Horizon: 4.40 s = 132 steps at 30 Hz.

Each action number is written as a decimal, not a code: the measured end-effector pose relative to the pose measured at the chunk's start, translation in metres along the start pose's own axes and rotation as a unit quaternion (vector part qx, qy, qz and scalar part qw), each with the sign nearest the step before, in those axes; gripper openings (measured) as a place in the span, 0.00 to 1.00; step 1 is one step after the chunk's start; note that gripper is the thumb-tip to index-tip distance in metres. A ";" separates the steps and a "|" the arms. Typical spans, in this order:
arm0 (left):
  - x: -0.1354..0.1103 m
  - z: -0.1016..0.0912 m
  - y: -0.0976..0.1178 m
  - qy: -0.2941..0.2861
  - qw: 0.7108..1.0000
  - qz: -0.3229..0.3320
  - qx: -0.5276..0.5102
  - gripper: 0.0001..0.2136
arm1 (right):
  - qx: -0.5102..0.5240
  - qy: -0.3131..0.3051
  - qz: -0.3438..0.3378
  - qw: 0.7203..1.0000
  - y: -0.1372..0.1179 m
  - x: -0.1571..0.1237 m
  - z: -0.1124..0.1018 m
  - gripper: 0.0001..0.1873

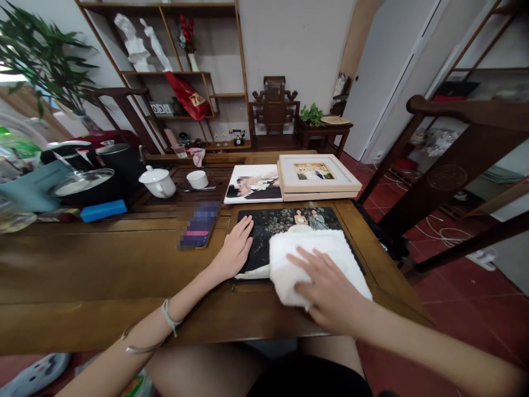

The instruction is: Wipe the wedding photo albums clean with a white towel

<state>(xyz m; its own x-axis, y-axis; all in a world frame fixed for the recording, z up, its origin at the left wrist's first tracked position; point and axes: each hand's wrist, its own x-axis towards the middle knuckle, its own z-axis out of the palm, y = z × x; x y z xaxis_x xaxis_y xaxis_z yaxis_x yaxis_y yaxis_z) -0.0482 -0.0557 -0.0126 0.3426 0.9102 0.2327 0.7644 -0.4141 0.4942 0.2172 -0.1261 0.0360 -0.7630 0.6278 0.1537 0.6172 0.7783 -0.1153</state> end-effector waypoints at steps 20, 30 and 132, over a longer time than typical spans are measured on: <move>0.002 -0.002 0.005 -0.021 0.999 -0.030 -0.004 0.23 | -0.008 -0.001 0.003 1.000 0.000 0.014 0.007 0.17; 0.001 -0.005 0.006 -0.032 0.999 -0.027 -0.010 0.23 | -0.059 0.035 0.100 0.993 0.075 0.061 -0.002 0.16; 0.002 -0.001 0.003 0.002 1.000 -0.012 -0.009 0.23 | 0.025 -0.092 -0.121 0.988 -0.002 0.050 -0.015 0.16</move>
<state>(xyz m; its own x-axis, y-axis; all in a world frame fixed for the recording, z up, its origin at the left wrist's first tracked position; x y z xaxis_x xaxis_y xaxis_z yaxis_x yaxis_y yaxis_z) -0.0455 -0.0556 -0.0097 0.3224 0.9197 0.2241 0.7618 -0.3927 0.5153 0.1803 -0.0967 0.0590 -0.9122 0.4098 0.0016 0.4052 0.9026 -0.1453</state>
